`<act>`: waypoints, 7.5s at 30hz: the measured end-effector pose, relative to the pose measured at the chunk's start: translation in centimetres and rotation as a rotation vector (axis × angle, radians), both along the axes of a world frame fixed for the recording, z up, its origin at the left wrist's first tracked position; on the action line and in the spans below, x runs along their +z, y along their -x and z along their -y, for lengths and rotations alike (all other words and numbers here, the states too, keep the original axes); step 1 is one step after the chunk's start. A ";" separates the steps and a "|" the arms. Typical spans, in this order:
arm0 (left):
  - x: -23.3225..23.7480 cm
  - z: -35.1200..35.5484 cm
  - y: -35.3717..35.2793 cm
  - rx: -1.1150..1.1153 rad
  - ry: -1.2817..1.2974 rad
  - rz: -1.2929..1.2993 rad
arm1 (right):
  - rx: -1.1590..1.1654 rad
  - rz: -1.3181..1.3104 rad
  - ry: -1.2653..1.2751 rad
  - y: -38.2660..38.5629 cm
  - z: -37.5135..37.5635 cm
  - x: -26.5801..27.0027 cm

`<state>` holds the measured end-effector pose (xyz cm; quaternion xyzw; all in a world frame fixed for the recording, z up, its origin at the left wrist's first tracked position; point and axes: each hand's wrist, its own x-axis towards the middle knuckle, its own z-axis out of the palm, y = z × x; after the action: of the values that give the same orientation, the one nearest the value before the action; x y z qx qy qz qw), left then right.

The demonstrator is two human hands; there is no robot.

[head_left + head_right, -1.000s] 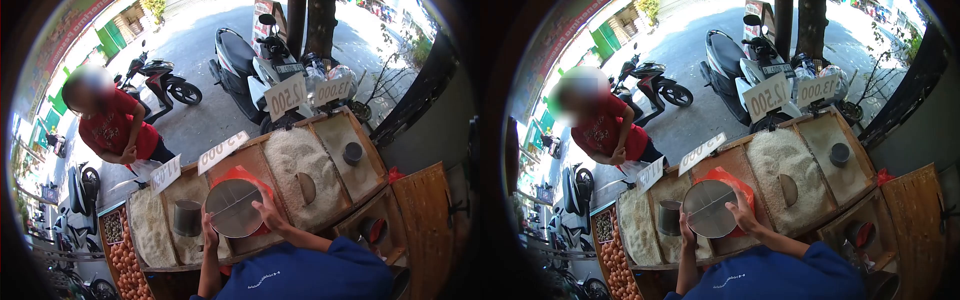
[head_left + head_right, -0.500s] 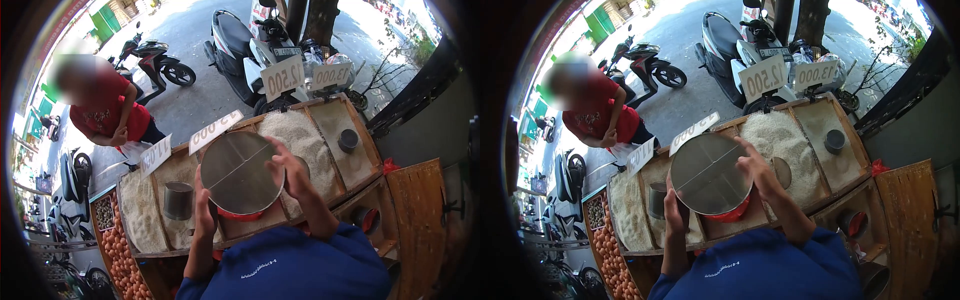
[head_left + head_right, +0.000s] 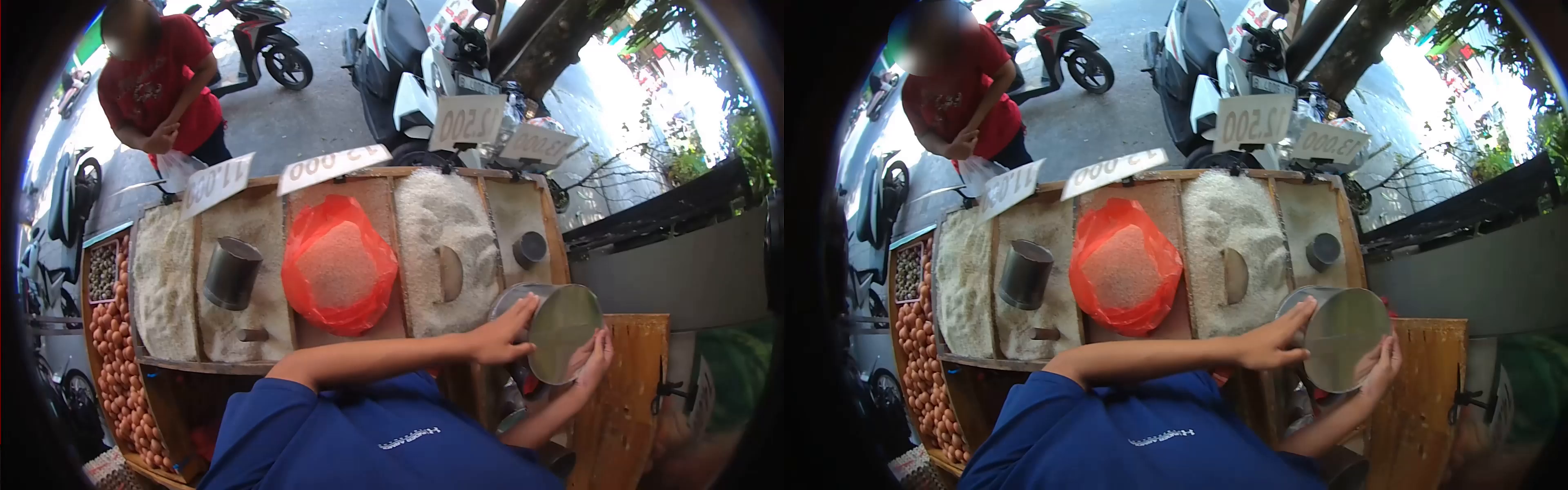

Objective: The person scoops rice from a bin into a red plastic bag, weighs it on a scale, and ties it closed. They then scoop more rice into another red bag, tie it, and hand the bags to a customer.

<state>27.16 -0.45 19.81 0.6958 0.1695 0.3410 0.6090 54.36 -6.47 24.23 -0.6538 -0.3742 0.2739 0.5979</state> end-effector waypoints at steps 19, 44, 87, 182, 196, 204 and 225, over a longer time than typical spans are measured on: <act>1.5 -8.1 21.3 0.891 -0.537 -0.510 | 0.156 0.386 -0.020 6.5 -1.6 1.1; -7.5 -7.1 27.0 1.367 -0.422 -1.283 | 0.873 -1.432 0.400 30.2 -6.7 -14.0; 3.4 9.3 20.8 0.864 0.127 -0.182 | 1.211 -0.769 0.267 30.5 -19.5 -3.7; -10.0 0.3 22.4 1.167 -0.083 -0.244 | 1.109 0.532 -0.240 40.4 -15.4 -8.8; -10.7 -2.3 26.9 0.671 0.851 0.408 | 1.170 0.556 -0.139 38.2 -12.4 -13.1; -11.7 -2.3 26.6 1.125 0.206 -0.396 | 1.236 0.487 -0.121 38.3 -10.4 -12.5; -11.9 -2.4 24.1 1.331 0.171 -0.232 | 1.166 0.182 0.110 37.9 -14.0 -18.5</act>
<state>3.09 1.95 7.91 0.4249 0.6521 0.5516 0.3000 16.45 7.53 5.73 -0.3910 -0.7067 0.5191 0.2796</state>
